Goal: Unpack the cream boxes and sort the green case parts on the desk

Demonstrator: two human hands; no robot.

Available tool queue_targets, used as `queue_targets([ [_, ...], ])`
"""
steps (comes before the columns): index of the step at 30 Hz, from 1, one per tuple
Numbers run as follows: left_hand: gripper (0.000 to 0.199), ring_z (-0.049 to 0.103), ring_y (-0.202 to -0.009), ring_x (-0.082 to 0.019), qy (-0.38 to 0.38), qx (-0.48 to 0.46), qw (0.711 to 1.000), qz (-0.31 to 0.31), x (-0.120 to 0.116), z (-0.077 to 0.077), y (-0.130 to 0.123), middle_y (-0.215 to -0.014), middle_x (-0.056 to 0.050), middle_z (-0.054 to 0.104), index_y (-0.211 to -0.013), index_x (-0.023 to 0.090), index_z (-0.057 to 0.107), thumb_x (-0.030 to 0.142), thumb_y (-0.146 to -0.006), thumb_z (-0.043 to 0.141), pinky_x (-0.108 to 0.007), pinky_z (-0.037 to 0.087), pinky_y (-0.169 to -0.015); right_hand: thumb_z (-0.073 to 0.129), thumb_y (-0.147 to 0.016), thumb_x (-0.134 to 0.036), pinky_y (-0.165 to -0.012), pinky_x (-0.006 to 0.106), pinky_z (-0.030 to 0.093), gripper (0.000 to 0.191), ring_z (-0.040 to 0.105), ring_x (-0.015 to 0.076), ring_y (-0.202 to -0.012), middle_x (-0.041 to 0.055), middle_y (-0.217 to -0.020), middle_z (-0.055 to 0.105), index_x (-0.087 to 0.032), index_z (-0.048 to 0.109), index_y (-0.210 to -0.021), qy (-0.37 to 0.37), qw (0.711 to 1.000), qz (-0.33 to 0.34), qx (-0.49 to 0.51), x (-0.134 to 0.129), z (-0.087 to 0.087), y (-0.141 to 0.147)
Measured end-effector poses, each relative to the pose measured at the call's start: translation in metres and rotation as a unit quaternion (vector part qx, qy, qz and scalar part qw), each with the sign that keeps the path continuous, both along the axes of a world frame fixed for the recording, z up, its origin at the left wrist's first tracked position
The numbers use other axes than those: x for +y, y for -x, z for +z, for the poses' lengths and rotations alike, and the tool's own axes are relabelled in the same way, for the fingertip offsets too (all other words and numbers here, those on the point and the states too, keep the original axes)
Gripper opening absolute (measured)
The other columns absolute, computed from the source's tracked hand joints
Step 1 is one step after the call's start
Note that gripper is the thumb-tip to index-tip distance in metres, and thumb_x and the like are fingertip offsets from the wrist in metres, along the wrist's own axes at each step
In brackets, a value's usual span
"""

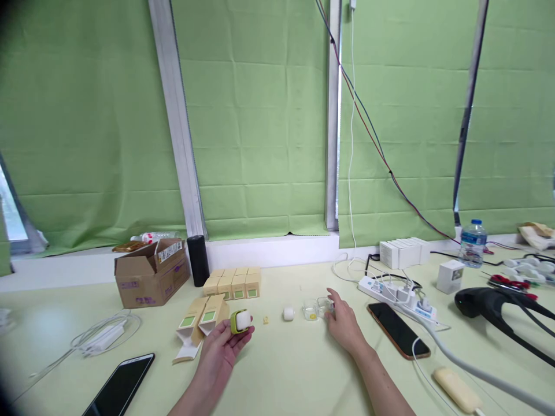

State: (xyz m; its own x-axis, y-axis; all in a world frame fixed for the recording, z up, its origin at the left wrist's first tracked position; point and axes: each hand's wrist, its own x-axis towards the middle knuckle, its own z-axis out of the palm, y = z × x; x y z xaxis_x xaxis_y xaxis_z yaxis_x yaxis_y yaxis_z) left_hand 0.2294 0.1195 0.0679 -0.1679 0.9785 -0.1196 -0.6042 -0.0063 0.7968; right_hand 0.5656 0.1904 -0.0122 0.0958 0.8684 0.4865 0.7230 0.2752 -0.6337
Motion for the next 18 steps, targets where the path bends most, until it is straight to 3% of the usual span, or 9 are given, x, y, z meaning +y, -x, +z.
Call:
queue_targets([
  [3, 0.011, 0.082, -0.077, -0.026, 0.002, -0.002, 1.000, -0.004, -0.001, 0.001, -0.001, -0.087, -0.013, 0.083, -0.087, 0.016, 0.061, 0.005, -0.089, 0.063, -0.034, 0.068, -0.073, 0.055, -0.086, -0.021, -0.113, 0.056, 0.044, 0.064, 0.055, 0.0352, -0.134, 0.0155, -0.143, 0.060, -0.023, 0.045, -0.149, -0.044, 0.999, -0.015, -0.009, -0.005, 0.013, 0.004],
  [6, 0.010, 0.083, -0.080, -0.027, 0.006, -0.005, 1.000, -0.011, -0.003, 0.002, -0.003, -0.092, -0.015, 0.083, -0.090, 0.016, 0.061, 0.007, -0.088, 0.065, -0.036, 0.067, -0.077, 0.056, -0.088, -0.022, -0.120, 0.057, 0.037, 0.058, 0.045, 0.0345, -0.142, 0.0126, -0.150, 0.053, -0.025, 0.047, -0.146, -0.093, 0.995, 0.000, -0.019, -0.013, 0.033, 0.019],
  [10, 0.016, 0.082, -0.089, -0.031, 0.012, -0.011, 0.999, -0.032, -0.008, 0.003, -0.006, -0.102, -0.019, 0.082, -0.100, 0.013, 0.065, 0.010, -0.085, 0.070, -0.038, 0.067, -0.080, 0.059, -0.094, -0.025, -0.118, 0.058, 0.041, 0.052, 0.047, 0.0342, -0.140, 0.0108, -0.145, 0.058, -0.029, 0.049, -0.145, -0.175, 0.979, 0.104, 0.002, -0.041, 0.058, 0.069],
  [14, 0.026, 0.081, -0.097, -0.034, 0.009, -0.030, 0.996, -0.079, -0.013, 0.002, -0.010, -0.109, -0.021, 0.081, -0.105, 0.013, 0.066, 0.012, -0.081, 0.076, -0.039, 0.066, -0.080, 0.066, -0.089, -0.020, -0.118, 0.053, 0.043, 0.063, 0.047, 0.0319, -0.142, 0.0082, -0.150, 0.055, -0.033, 0.048, -0.148, -0.097, 0.963, 0.231, 0.102, -0.078, 0.072, 0.127],
  [18, 0.032, 0.081, -0.096, -0.035, -0.003, -0.033, 0.994, -0.102, -0.017, 0.001, -0.015, -0.103, -0.018, 0.082, -0.105, 0.014, 0.067, 0.015, -0.077, 0.081, -0.042, 0.065, -0.081, 0.068, -0.079, -0.008, -0.121, 0.051, 0.039, 0.070, 0.050, 0.0297, -0.140, 0.0048, -0.148, 0.057, -0.035, 0.053, -0.143, -0.009, 0.929, 0.297, 0.220, -0.098, 0.081, 0.163],
])
